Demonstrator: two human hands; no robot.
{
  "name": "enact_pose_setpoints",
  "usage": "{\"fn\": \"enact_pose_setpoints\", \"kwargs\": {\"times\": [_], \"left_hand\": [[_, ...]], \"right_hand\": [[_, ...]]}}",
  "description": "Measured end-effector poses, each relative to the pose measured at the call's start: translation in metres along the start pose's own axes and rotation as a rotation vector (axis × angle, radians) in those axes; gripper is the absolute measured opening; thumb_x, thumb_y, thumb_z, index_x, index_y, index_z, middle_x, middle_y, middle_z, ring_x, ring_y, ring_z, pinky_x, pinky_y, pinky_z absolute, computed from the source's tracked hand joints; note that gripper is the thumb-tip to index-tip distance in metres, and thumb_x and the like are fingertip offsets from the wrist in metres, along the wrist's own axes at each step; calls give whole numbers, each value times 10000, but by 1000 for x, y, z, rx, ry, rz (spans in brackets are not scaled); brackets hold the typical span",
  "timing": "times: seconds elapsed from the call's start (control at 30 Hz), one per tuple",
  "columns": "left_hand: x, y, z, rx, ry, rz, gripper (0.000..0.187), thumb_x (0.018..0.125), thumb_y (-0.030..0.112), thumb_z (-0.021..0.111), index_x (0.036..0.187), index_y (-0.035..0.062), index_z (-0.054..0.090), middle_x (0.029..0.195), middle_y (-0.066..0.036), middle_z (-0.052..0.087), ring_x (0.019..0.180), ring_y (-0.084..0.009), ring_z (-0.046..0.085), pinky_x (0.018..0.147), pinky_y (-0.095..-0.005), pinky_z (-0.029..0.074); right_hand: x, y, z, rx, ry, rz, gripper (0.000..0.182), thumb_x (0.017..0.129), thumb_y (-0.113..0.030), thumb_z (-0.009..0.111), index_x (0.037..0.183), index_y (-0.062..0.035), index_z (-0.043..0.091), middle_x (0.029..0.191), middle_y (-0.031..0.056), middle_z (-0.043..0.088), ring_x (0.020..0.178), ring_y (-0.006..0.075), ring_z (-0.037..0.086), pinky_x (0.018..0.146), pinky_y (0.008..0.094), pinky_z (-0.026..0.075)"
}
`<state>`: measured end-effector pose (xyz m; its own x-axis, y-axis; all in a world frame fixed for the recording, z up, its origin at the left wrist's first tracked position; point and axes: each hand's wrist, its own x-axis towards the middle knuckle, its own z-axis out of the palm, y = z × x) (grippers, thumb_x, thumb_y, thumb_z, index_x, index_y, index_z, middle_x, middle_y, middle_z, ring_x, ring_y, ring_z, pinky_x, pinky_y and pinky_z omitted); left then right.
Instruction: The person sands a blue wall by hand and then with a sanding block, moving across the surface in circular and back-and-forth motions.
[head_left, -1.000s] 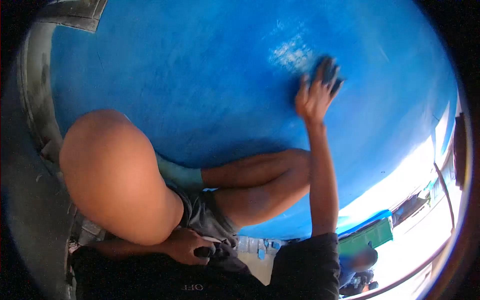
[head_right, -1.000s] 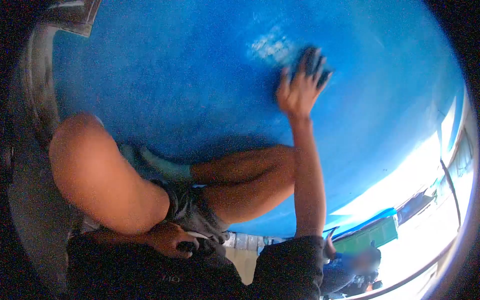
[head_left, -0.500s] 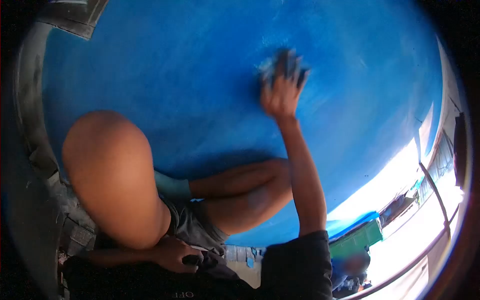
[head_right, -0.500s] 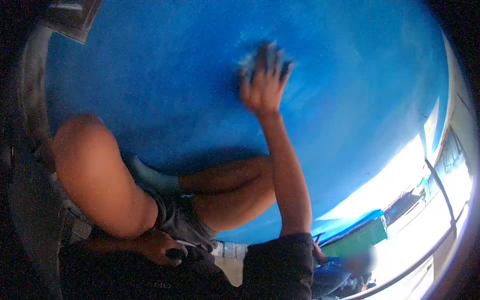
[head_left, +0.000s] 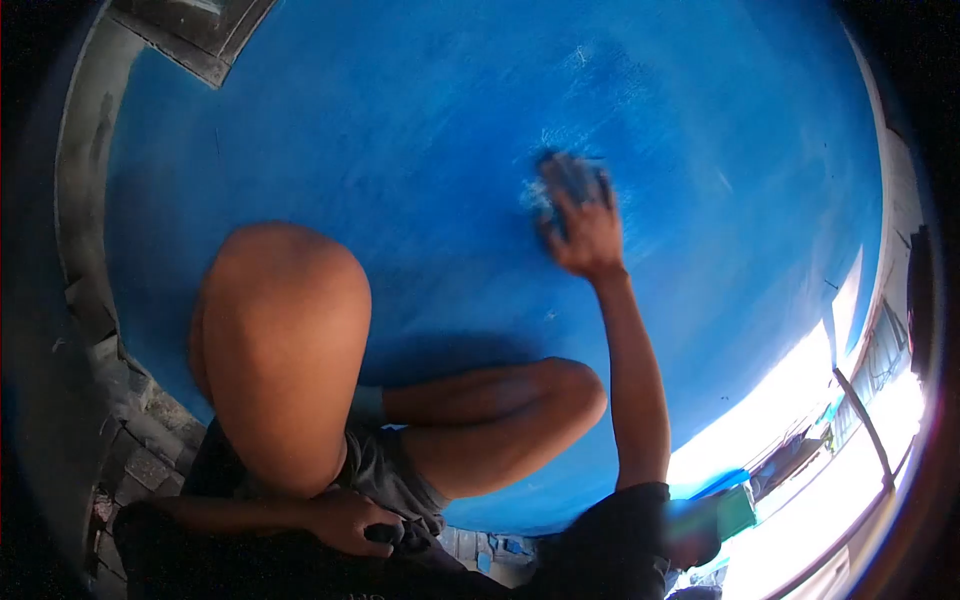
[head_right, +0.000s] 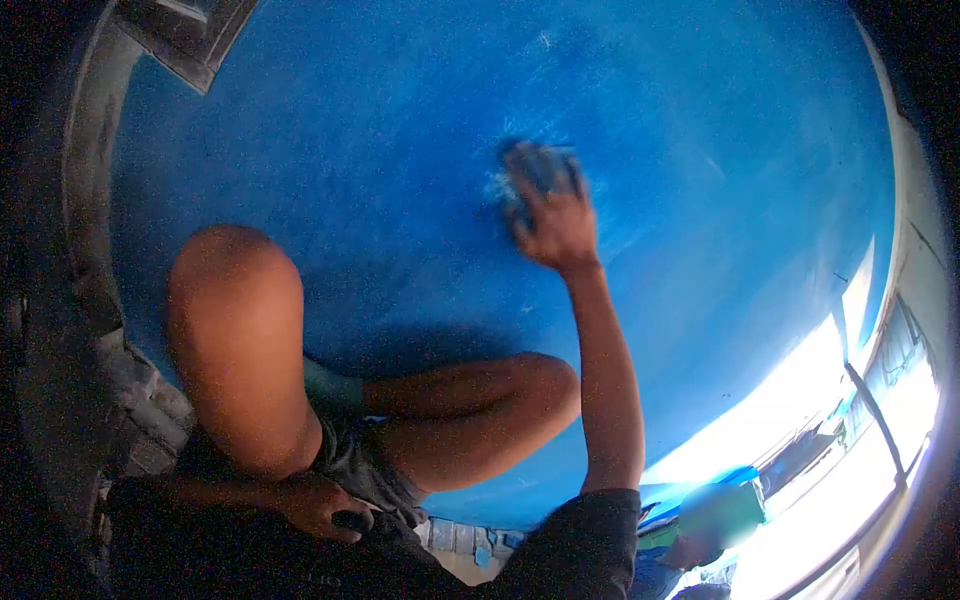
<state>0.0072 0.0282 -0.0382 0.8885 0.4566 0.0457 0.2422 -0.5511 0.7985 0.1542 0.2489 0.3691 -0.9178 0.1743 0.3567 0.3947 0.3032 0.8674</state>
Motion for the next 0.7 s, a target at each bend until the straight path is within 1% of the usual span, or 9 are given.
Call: {"fn": "enact_pose_setpoints", "kwargs": {"times": [0.1,0.13,0.2,0.33,0.47,0.53,0.6,0.63,0.7], "left_hand": [[-6,5,-2,62,161,108,783,886,618,550,1413,41,497,814,-203,689,818,-342,689,810,-460,525],[-8,12,-9,29,95,60,785,882,622,551,1416,50,496,842,-211,693,841,-344,690,821,-467,522],[-6,12,-9,-1,40,27,787,878,626,553,1419,58,494,870,-218,697,864,-345,691,832,-474,520],[-5,-3,4,67,134,106,777,875,624,557,1413,67,501,893,-220,699,872,-346,690,826,-481,519],[-20,32,-24,-22,-35,-34,759,878,618,559,1403,72,509,890,-225,692,872,-357,682,816,-486,515],[-18,13,-6,7,52,45,756,880,616,557,1405,74,508,890,-224,690,870,-358,681,816,-487,512],[-20,19,-9,25,145,127,754,881,614,556,1406,76,507,890,-223,689,868,-359,680,815,-489,510],[-21,23,-19,3,63,80,743,884,609,557,1398,74,514,892,-218,691,864,-353,682,814,-485,510],[-23,30,-22,-19,-17,37,733,888,604,558,1390,72,520,894,-214,693,861,-347,683,814,-482,510]], "right_hand": [[26,40,13,165,476,666,719,973,-532,356,1516,-60,355,1583,147,314,1467,330,274,1215,509,94],[23,23,13,160,455,664,719,973,-532,356,1516,-60,355,1583,147,314,1467,330,274,1215,509,94],[27,-7,17,-225,125,213,664,996,-469,351,1495,-33,384,1558,172,354,1456,343,291,1200,529,102],[33,17,10,167,471,733,767,967,-544,368,1536,-35,289,1586,150,311,1483,336,229,1214,514,79],[17,-5,12,-35,114,161,725,983,-468,388,1545,-29,257,1575,174,328,1486,366,203,1201,535,45],[14,25,16,-41,91,278,727,959,-455,427,1518,-6,311,1556,197,352,1478,372,219,1197,545,50],[18,21,22,-118,375,745,672,924,-431,462,1451,-14,435,1514,197,415,1453,365,279,1199,533,81],[9,15,26,-160,307,468,618,919,-384,456,1401,1,492,1486,206,444,1428,379,314,1198,528,85],[-8,16,19,-70,266,374,620,921,-369,449,1403,21,480,1489,214,437,1426,393,308,1198,529,80]]}}
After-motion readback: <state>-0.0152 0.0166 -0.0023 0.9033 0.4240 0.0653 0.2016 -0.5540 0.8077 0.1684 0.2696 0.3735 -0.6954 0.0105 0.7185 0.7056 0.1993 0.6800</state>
